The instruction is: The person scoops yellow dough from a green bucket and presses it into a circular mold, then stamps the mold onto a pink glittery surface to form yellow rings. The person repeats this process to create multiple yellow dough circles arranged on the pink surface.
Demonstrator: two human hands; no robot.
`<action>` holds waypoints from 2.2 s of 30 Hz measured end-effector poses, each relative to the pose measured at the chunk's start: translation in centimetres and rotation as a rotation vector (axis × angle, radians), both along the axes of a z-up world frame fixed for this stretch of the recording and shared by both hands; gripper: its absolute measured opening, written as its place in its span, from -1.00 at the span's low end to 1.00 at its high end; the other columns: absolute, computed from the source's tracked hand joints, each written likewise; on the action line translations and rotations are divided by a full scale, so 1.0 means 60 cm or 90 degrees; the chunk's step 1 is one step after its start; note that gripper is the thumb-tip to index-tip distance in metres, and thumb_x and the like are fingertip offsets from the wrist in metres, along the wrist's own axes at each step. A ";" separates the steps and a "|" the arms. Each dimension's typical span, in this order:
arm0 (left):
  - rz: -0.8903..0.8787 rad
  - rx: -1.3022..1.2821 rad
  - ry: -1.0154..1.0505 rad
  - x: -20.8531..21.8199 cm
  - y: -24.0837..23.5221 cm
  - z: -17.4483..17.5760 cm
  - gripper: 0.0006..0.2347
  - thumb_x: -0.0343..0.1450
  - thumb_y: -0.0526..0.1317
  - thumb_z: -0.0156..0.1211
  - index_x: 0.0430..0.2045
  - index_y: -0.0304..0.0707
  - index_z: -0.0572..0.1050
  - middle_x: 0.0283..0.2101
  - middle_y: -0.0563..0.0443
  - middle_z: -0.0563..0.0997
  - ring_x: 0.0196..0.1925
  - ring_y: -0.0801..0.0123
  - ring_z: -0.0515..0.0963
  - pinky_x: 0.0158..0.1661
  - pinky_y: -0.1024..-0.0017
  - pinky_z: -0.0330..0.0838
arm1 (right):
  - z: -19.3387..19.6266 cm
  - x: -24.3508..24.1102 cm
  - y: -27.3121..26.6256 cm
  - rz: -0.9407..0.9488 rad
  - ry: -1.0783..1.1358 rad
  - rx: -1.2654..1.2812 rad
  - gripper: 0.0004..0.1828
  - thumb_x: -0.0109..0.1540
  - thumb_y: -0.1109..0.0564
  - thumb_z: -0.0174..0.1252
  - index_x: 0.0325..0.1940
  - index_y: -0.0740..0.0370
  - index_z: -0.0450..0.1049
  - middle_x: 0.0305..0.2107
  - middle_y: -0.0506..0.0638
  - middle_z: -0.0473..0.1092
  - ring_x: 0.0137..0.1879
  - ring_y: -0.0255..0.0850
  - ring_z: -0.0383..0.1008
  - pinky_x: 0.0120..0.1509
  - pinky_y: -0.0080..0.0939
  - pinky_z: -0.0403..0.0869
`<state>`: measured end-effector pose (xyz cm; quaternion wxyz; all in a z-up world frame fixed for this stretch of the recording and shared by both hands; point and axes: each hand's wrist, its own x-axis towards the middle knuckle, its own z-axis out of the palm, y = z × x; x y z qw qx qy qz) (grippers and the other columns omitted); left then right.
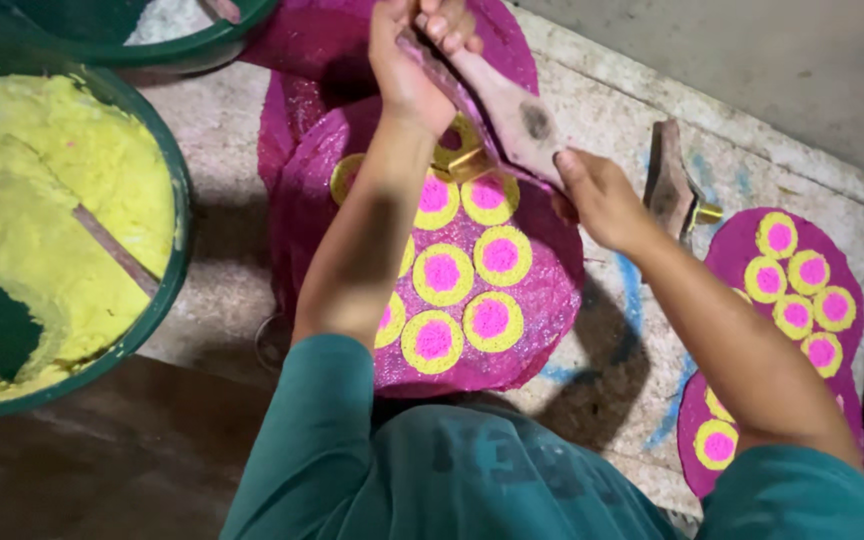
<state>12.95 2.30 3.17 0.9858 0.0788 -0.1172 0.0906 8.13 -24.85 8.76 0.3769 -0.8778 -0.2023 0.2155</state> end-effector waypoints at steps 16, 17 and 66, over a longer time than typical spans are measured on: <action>0.062 -0.077 0.019 0.060 0.042 -0.063 -0.76 0.45 -0.02 -0.19 -0.58 -0.06 0.26 -0.65 0.22 0.20 -0.59 0.46 0.19 -0.41 0.37 0.18 | -0.014 0.051 0.070 0.027 -0.214 -0.094 -0.43 0.46 -0.21 -0.09 -0.21 0.36 0.49 -0.55 0.24 0.46 -0.39 0.06 0.50 -0.21 0.05 0.44; 0.070 -0.071 0.021 0.062 0.041 -0.056 -0.75 0.44 -0.01 -0.19 -0.59 -0.07 0.26 -0.66 0.21 0.19 -0.60 0.46 0.18 -0.43 0.37 0.17 | -0.016 0.055 0.070 0.037 -0.243 -0.093 -0.44 0.46 -0.21 -0.07 -0.21 0.35 0.50 -0.54 0.22 0.47 -0.39 0.03 0.51 -0.21 0.04 0.44; 0.475 1.447 0.289 -0.492 0.099 -0.076 -0.68 0.37 -0.38 0.27 0.04 -0.37 0.55 0.10 -0.37 0.51 0.16 -0.20 0.49 0.18 0.08 0.38 | -0.154 -0.175 -0.016 -0.262 -0.476 -0.030 -0.76 0.13 0.15 0.30 -0.11 0.15 0.58 -0.14 0.16 0.45 0.06 0.17 0.44 0.06 0.09 0.46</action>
